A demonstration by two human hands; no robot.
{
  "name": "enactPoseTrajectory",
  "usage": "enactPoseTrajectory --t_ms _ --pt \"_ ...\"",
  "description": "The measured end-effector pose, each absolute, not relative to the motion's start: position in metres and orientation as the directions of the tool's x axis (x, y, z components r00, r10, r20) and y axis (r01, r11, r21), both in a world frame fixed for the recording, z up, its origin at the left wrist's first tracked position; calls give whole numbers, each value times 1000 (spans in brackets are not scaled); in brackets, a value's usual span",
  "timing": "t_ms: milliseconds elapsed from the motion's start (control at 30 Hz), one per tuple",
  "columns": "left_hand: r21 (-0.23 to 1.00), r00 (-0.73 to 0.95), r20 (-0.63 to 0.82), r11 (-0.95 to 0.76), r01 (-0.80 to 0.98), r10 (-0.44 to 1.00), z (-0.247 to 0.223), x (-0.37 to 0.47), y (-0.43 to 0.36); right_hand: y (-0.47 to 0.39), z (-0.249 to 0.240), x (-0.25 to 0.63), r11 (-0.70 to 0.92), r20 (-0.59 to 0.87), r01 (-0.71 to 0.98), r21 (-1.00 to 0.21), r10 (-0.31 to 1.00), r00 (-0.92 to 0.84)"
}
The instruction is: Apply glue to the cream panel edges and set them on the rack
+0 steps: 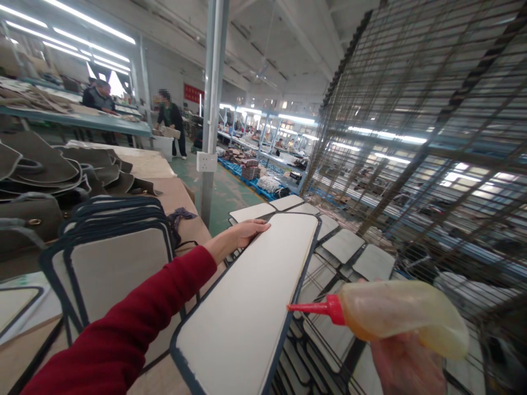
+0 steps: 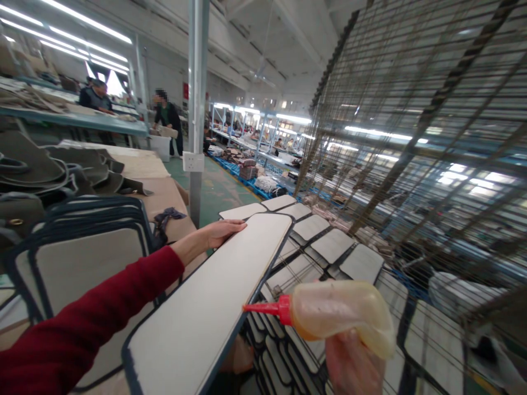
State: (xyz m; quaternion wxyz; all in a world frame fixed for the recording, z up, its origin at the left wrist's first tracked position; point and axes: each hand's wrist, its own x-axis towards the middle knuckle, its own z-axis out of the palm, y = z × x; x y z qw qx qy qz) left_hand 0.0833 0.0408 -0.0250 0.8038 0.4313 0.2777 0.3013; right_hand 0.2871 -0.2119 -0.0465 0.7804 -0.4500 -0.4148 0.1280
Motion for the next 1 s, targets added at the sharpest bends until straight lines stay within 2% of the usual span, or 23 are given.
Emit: enactPoseTrajectory --t_ms 100,233,400,633,767,1000 --pt "860 657 -197 450 -240 728 -25 85 43 -214 -50 290 542 481 119 -832 597 642" --pt "858 639 -210 453 -243 740 -26 87 47 -213 -49 288 552 405 62 -832 528 746" --pt "853 632 -209 455 -255 746 -29 87 53 -213 -53 295 526 455 132 -840 554 697" --pt "851 612 -218 455 -262 760 -32 87 62 -214 -57 300 480 449 172 -860 553 702" --pt "850 604 -228 459 -259 763 -32 86 65 -213 -60 305 450 502 277 -849 523 689" --pt "845 599 -247 472 -252 762 -36 83 72 -228 -67 312 287 473 377 -881 488 733"
